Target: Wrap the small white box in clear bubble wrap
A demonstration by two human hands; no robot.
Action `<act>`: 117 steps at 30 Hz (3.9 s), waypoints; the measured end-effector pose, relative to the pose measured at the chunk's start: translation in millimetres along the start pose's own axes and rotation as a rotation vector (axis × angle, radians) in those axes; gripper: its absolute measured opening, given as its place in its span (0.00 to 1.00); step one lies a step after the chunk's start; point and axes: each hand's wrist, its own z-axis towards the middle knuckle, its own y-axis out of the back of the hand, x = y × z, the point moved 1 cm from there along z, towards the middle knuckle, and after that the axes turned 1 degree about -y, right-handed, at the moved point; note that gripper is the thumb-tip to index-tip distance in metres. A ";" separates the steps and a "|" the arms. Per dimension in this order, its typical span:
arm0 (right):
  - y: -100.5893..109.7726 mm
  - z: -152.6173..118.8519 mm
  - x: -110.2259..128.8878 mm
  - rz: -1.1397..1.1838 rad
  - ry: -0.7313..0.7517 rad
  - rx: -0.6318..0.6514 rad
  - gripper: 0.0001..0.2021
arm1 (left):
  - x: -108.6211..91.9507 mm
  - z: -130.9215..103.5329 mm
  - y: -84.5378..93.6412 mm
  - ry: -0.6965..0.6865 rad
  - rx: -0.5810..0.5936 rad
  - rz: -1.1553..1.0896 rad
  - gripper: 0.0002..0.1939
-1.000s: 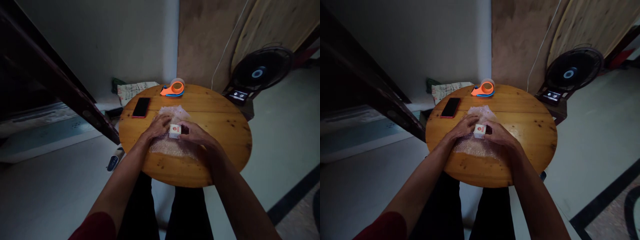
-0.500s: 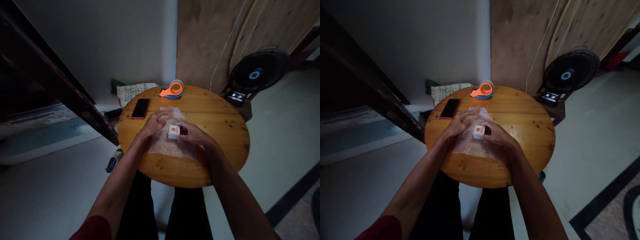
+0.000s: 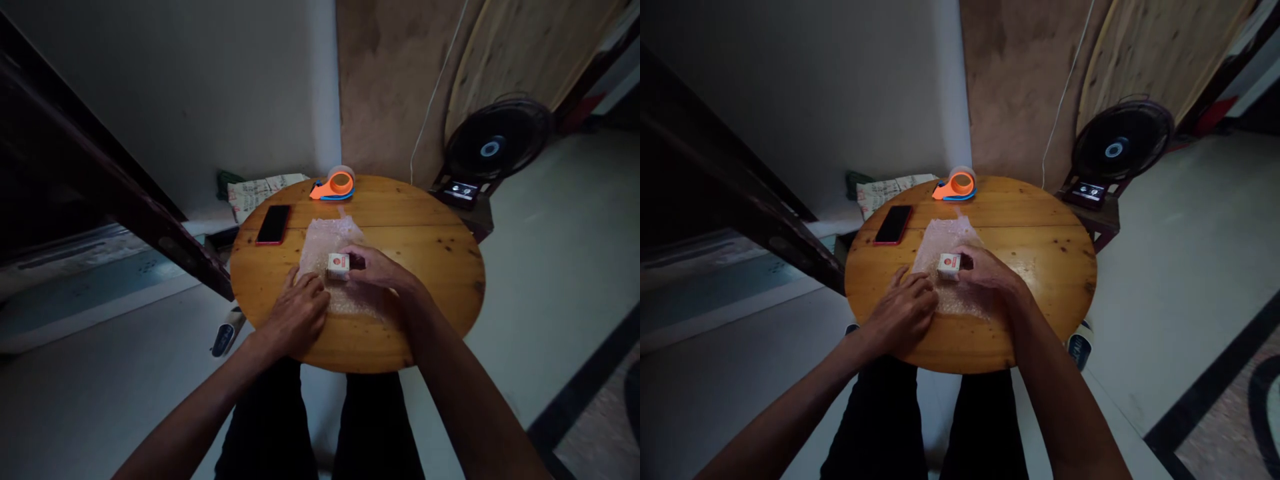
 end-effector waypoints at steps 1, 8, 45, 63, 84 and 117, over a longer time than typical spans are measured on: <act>-0.1 -0.1 0.5 -0.008 0.000 -0.004 0.19 | 0.6 1.5 -1.8 -0.013 -0.019 -0.003 0.05; 0.6 -1.1 2.7 0.106 -0.038 0.001 0.26 | 6.0 19.4 0.7 0.053 -0.303 -0.100 0.06; 7.8 -1.2 6.8 0.061 -0.215 -0.205 0.10 | 46.7 69.5 -36.5 0.405 -0.363 -1.118 0.10; 7.0 -2.7 13.7 0.141 -0.331 -0.234 0.10 | 45.1 71.8 -37.8 0.433 -0.353 -1.111 0.09; 17.0 -0.6 -9.1 0.002 -0.210 -0.330 0.10 | 49.6 72.0 -39.3 0.484 -0.295 -1.172 0.13; -9.9 0.4 26.4 -0.714 0.226 -0.158 0.09 | 55.7 60.7 -21.9 0.548 -0.207 -1.286 0.22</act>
